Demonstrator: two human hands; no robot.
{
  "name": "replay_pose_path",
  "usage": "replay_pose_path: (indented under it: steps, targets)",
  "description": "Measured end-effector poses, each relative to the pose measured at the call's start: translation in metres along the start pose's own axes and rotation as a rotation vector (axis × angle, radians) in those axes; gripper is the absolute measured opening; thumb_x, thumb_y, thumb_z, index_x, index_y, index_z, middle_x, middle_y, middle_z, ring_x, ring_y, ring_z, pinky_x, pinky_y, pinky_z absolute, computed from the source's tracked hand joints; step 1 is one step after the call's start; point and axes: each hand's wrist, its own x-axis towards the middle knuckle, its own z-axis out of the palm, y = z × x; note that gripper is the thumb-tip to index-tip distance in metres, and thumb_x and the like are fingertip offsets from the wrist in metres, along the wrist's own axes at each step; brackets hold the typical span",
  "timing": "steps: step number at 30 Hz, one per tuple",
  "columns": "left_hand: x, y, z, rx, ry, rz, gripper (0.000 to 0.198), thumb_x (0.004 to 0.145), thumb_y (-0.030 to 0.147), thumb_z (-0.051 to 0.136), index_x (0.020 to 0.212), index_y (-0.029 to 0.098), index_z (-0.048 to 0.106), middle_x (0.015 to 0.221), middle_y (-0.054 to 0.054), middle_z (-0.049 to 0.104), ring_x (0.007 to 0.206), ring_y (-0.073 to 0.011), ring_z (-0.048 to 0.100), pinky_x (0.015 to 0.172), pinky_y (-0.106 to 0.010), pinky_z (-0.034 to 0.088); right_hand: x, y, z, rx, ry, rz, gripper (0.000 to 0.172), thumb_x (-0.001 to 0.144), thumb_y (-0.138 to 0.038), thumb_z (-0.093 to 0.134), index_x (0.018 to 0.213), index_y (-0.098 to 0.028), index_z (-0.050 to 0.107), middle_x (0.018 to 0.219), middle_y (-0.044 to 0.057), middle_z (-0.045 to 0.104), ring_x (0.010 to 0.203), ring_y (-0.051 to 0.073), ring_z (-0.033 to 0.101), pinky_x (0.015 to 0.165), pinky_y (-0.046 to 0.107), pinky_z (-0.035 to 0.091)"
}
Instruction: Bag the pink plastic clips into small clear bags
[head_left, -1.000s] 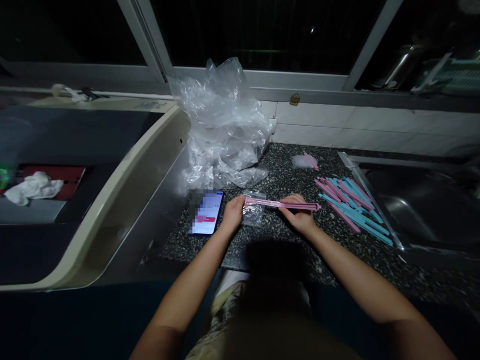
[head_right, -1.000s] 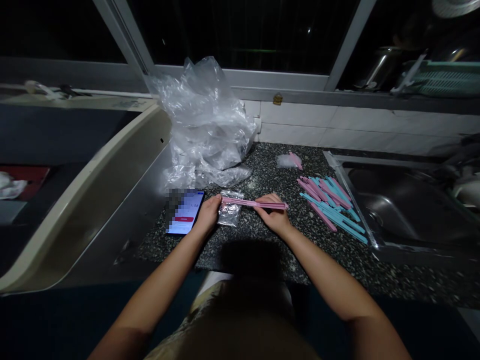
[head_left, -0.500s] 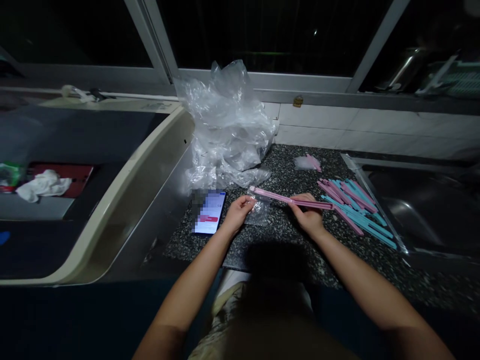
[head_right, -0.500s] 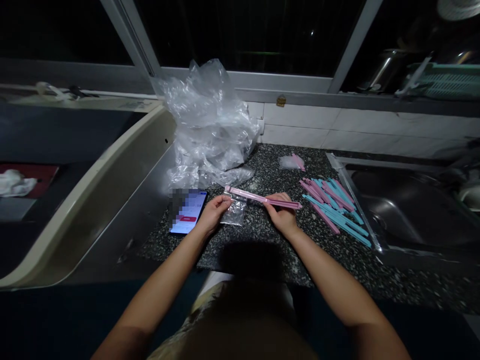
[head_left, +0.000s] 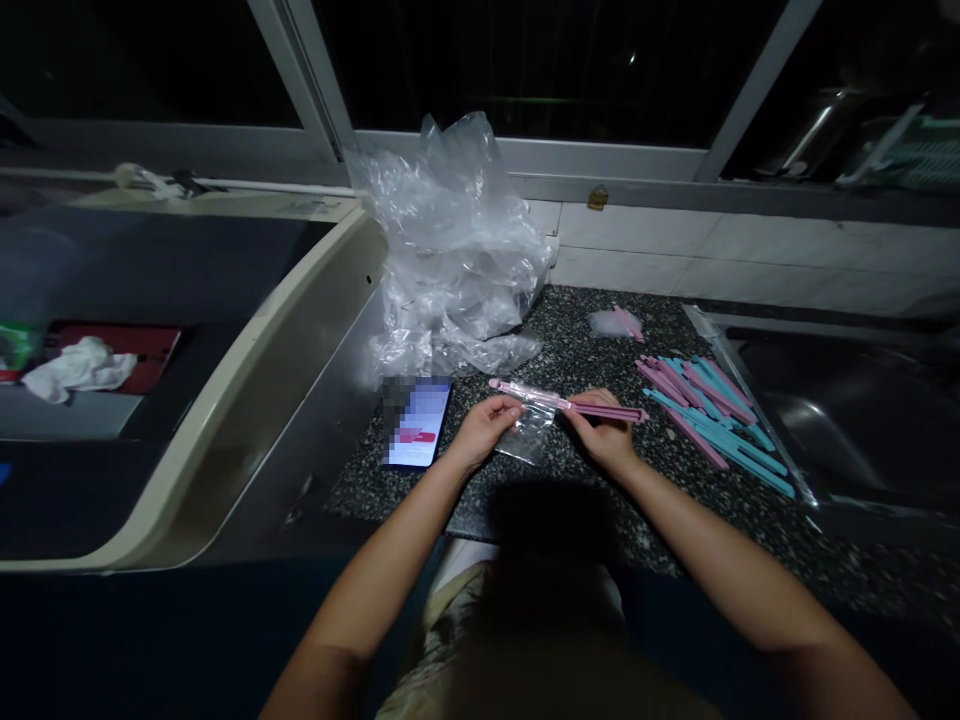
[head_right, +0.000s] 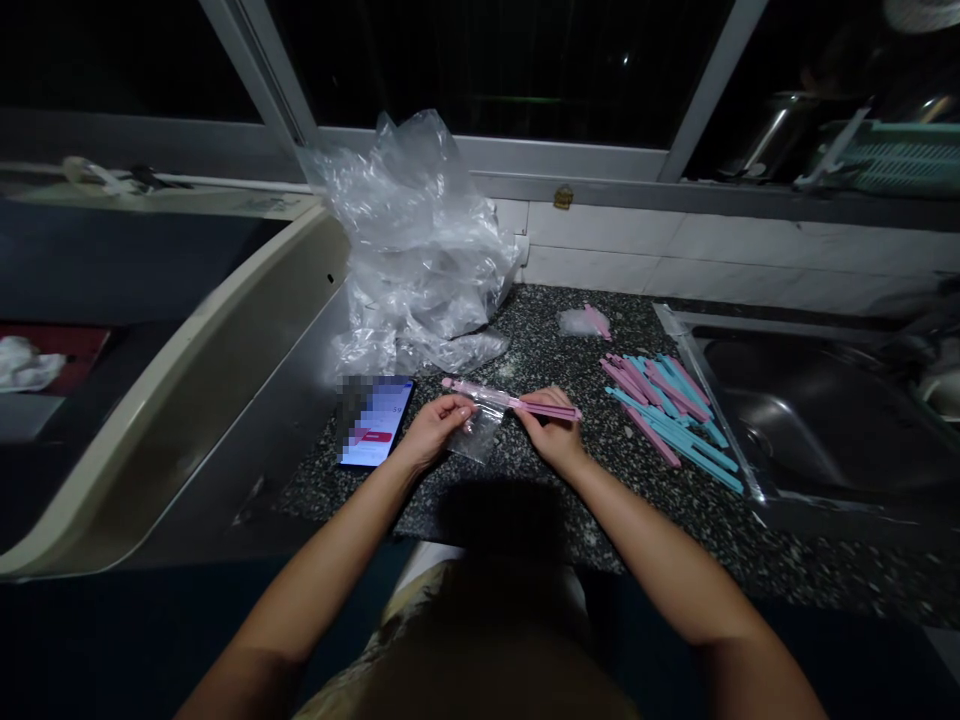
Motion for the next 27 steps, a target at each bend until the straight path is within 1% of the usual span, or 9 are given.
replay_pose_path:
  steps: [7,13,17,21,27]
  targets:
    - [0.0013,-0.0029,0.0009,-0.037,-0.021,-0.105,0.043,0.046,0.049,0.075,0.063,0.011,0.063,0.049,0.003,0.052,0.046,-0.0060,0.041,0.049,-0.020,0.028,-0.0033,-0.0052,-0.0020,-0.024,-0.026,-0.012,0.007,0.078,-0.026,0.057,0.076,-0.021,0.060,0.073,0.003,0.064,0.071,0.018,0.057,0.067,0.035,0.047]
    - [0.0020,-0.0024,0.0018,-0.128,-0.011,-0.185,0.046,0.041,0.051,0.076,0.061,0.011,0.063,0.045,0.004,0.049,0.041,-0.0050,0.039,0.045,-0.019,0.024,-0.0042,-0.0052,0.0003,-0.012,-0.027,-0.064,0.003,0.078,-0.023,0.059,0.078,-0.020,0.060,0.072,0.003,0.063,0.070,0.017,0.056,0.065,0.033,0.048]
    - [0.0029,-0.0042,0.0031,-0.151,-0.004,-0.185,0.046,0.041,0.050,0.077,0.057,0.011,0.061,0.043,0.004,0.049,0.039,-0.0044,0.038,0.043,-0.019,0.023,-0.0051,-0.0052,0.0022,-0.016,-0.038,-0.076,0.004,0.078,-0.024,0.059,0.077,-0.020,0.060,0.071,0.003,0.063,0.070,0.016,0.057,0.064,0.033,0.048]
    - [0.0040,-0.0068,0.0036,-0.194,0.011,-0.181,0.043,0.042,0.047,0.077,0.052,0.011,0.057,0.042,0.004,0.048,0.039,-0.0041,0.038,0.043,-0.019,0.024,-0.0062,-0.0053,0.0039,-0.013,-0.041,-0.070,0.005,0.077,-0.024,0.059,0.076,-0.020,0.061,0.070,0.003,0.064,0.069,0.016,0.058,0.064,0.033,0.049]
    - [0.0051,-0.0081,0.0049,-0.235,0.068,-0.158,0.038,0.044,0.043,0.076,0.052,0.011,0.057,0.043,0.004,0.047,0.040,-0.0039,0.038,0.042,-0.018,0.025,-0.0050,-0.0033,0.0032,0.012,-0.038,-0.097,0.004,0.076,-0.025,0.061,0.077,-0.021,0.063,0.072,0.002,0.066,0.070,0.017,0.060,0.066,0.034,0.050]
